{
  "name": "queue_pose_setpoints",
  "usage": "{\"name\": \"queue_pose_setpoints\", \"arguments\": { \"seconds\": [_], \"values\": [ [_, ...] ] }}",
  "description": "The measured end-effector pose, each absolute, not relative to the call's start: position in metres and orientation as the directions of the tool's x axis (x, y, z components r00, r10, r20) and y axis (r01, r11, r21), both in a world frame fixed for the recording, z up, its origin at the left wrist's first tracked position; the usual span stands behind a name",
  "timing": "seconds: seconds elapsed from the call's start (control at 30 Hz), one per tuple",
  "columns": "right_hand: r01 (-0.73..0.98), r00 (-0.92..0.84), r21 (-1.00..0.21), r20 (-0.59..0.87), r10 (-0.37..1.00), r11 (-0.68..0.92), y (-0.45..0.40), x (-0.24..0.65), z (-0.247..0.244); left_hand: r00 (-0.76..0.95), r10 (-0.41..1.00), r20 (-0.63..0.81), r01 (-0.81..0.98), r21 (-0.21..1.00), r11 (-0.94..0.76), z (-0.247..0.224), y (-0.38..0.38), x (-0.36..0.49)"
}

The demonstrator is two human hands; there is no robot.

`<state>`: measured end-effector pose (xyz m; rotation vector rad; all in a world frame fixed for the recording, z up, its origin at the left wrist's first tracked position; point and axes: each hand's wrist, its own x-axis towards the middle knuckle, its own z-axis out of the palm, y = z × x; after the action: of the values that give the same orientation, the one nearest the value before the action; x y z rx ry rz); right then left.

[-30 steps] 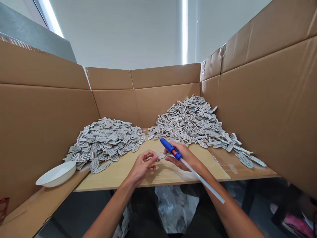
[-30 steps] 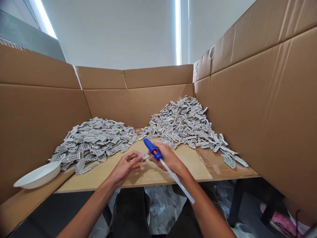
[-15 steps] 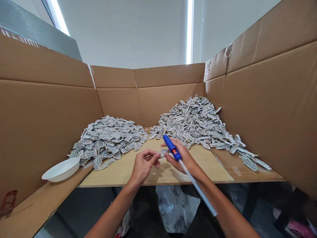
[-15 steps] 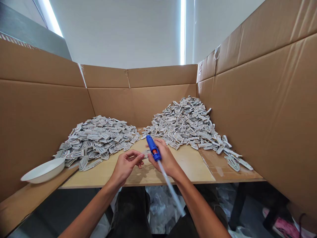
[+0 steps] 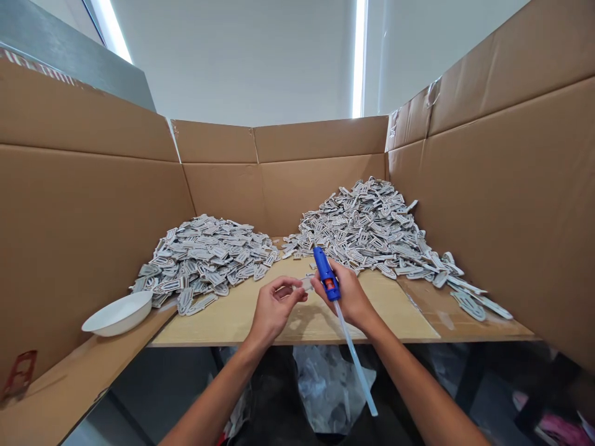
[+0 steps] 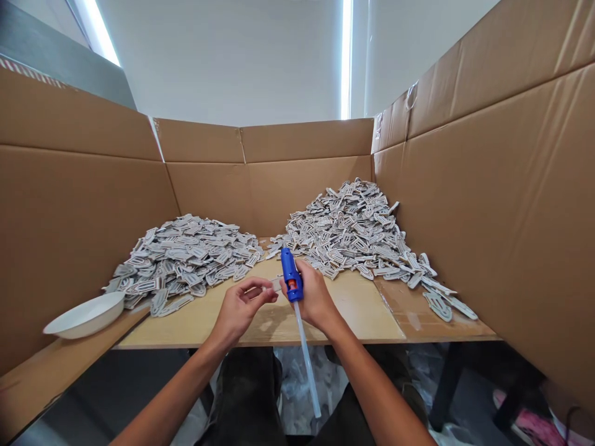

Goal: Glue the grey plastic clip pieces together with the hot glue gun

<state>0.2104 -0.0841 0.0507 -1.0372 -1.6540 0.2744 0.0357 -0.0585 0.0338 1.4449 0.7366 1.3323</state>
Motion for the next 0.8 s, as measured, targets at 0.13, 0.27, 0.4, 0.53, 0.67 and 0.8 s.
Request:
{"name": "queue_pose_setpoints", "arguments": {
  "seconds": [0.13,0.27,0.4,0.53,0.67,0.8],
  "values": [
    [0.48,0.082,-0.681,0.662,0.745,0.552,-0.083,0.212,0.05,0.202,0.898,0.39,-0.235,0.91,-0.342,0.035,-0.061,0.037],
    [0.447,0.114,-0.692,0.672,0.731,0.567,-0.083,0.209,0.048,0.174,0.89,0.421,-0.251,0.893,-0.373,0.036,-0.063,0.04],
    [0.499,0.147,-0.657,0.706,0.692,0.565,-0.084,0.202,0.045,0.167,0.895,0.414,-0.264,0.893,-0.364,0.037,-0.065,0.041],
    [0.508,0.159,-0.648,0.718,0.678,0.567,-0.083,0.197,0.041,0.162,0.902,0.4,-0.287,0.894,-0.345,0.038,-0.066,0.042],
    [0.529,0.156,-0.641,0.718,0.678,0.556,-0.084,0.195,0.039,0.139,0.905,0.402,-0.294,0.889,-0.35,0.039,-0.068,0.043],
    [0.589,0.139,-0.585,0.753,0.643,0.557,-0.086,0.195,0.039,0.112,0.911,0.397,-0.33,0.88,-0.342,0.039,-0.069,0.044]
  ]
}}
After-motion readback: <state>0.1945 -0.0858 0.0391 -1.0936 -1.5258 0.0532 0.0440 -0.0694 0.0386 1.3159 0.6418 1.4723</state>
